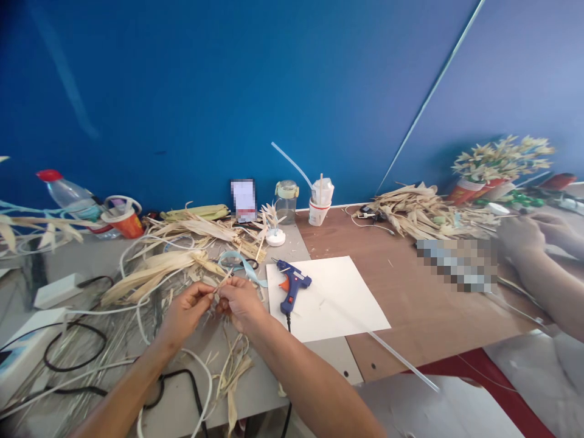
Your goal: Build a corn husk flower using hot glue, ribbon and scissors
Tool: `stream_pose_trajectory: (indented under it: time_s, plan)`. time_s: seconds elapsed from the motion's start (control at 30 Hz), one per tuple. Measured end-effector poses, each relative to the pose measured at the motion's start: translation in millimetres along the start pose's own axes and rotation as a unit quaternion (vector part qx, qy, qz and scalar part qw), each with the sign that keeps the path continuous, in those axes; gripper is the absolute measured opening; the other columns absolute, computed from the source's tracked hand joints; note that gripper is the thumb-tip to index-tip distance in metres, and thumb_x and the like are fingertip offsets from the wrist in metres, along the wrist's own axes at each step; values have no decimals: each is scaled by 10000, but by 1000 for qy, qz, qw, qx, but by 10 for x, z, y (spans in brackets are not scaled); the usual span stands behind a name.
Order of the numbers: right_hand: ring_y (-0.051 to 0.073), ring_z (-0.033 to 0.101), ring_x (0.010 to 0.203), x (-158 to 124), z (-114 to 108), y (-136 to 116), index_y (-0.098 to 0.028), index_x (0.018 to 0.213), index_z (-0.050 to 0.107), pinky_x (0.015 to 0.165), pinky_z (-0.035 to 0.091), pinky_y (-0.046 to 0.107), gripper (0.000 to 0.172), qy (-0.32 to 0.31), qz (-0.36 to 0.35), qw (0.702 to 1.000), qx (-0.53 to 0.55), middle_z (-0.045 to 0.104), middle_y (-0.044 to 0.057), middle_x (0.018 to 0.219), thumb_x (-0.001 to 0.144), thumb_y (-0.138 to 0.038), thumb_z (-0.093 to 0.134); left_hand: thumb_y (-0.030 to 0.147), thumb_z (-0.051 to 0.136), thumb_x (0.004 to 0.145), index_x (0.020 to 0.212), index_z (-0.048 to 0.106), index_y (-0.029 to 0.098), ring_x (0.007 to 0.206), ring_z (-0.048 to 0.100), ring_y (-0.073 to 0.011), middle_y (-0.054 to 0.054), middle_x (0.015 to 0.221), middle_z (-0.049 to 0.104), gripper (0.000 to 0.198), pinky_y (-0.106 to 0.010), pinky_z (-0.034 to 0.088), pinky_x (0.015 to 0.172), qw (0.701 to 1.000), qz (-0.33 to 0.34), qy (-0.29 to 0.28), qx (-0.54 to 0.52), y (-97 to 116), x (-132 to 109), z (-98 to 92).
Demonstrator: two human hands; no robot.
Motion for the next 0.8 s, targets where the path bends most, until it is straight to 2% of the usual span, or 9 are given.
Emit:
stream_pose_trajectory:
  time_s: [0.17, 0.4, 0.63, 0.8]
  plan:
    - [59, 333, 331, -1, 9, 26, -180, 542, 508, 403, 321, 202, 123, 1, 14, 999, 32, 432, -78, 341, 491, -101, 589, 257, 553, 744, 733, 590, 184, 604, 590, -138, 25, 639, 628, 83, -249, 464, 592, 1000, -3, 2, -9, 12, 7, -9]
    - [67, 389, 353, -20, 2, -2, -165, 559, 543, 419, 320, 201, 89, 4, -1, 1000, 2, 460, -63, 368, 535, -149, 626, 246, 537, 742, 723, 603, 182, 598, 579, -137, 20, 628, 623, 94, -244, 462, 586, 999, 25, 20, 15, 78, 4, -46]
    - [63, 344, 352, -6, -18, 6, -175, 525, 528, 415, 319, 201, 79, 9, 0, 1000, 12, 419, -73, 346, 506, -105, 561, 223, 538, 742, 742, 618, 180, 609, 564, -140, 13, 650, 617, 91, -244, 445, 597, 999, 26, 11, 46, 1, -8, -29]
    - [66, 358, 370, -16, -1, 12, -167, 536, 534, 432, 337, 212, 91, 2, 16, 999, 29, 433, -65, 356, 497, -93, 571, 230, 536, 744, 732, 609, 185, 592, 558, -138, 19, 635, 609, 86, -242, 439, 584, 999, 18, 11, 29, 33, -15, -23]
Point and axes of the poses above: each hand's wrist, its own x-axis towards the middle knuckle, its own z-axis out of the palm, y = z × x, the point moved 9 cm from there along x, towards the middle knuckle
